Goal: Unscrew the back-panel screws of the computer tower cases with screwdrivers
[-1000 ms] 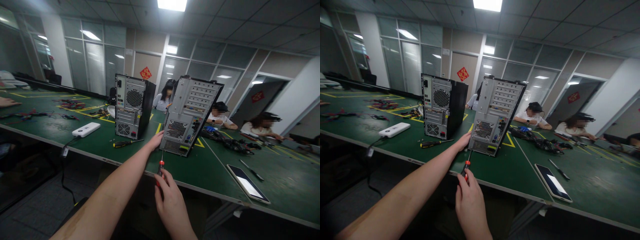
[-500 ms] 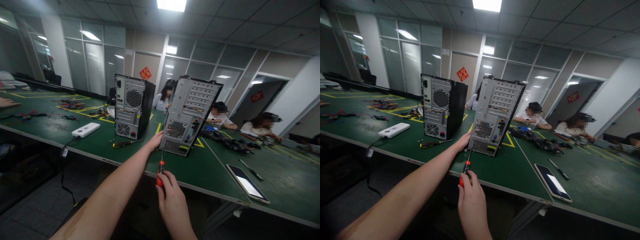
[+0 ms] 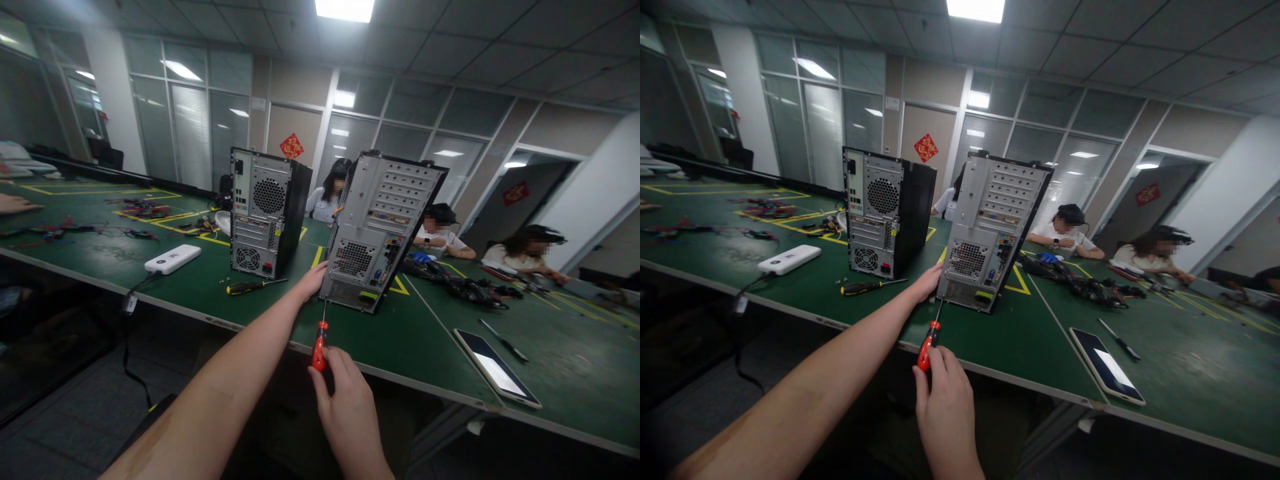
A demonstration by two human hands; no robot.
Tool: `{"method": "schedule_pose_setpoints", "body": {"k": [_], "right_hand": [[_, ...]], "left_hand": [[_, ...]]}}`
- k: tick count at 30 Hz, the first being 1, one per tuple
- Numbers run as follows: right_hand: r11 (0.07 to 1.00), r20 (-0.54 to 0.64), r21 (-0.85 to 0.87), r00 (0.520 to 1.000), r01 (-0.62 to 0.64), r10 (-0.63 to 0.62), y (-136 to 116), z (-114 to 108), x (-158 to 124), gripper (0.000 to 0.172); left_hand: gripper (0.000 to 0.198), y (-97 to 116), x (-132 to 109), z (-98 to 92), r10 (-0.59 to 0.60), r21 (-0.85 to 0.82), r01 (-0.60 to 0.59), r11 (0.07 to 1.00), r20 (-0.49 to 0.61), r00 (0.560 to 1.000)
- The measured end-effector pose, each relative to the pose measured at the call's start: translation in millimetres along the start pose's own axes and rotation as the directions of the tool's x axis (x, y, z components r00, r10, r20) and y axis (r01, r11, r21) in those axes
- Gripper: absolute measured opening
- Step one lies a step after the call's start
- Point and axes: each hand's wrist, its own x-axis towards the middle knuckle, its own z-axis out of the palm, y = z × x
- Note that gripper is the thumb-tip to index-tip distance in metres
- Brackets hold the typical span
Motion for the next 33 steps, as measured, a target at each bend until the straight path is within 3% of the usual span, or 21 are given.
{"method": "schedule_pose_setpoints", "body": {"k": [8, 17, 33], "right_hand": [[0.999, -0.064, -0.008, 0.997, -0.05, 0.049, -0.2, 1.6, 0.3, 0.015], [0.996, -0.013, -0.026, 0.996, 0.089, -0.089, -0.4, 5.3, 0.1, 0.034], [0.999, -0.016, 0.005, 0.999, 0.05, -0.05, -4.8, -0.4, -1.4, 0.04]], "left_hand": [[0.049, 2.2, -1.3, 2.3, 0.003, -0.028, -0.003, 1.0, 0.001, 1.0], [0.049, 0.1, 0.0, 0.7, -0.018, -0.04, 0.018, 0.999, 0.0, 1.0], [0.048, -1.2, 1.5, 1.7, -0.006, -0.03, 0.006, 1.0, 0.003, 1.0]]}}
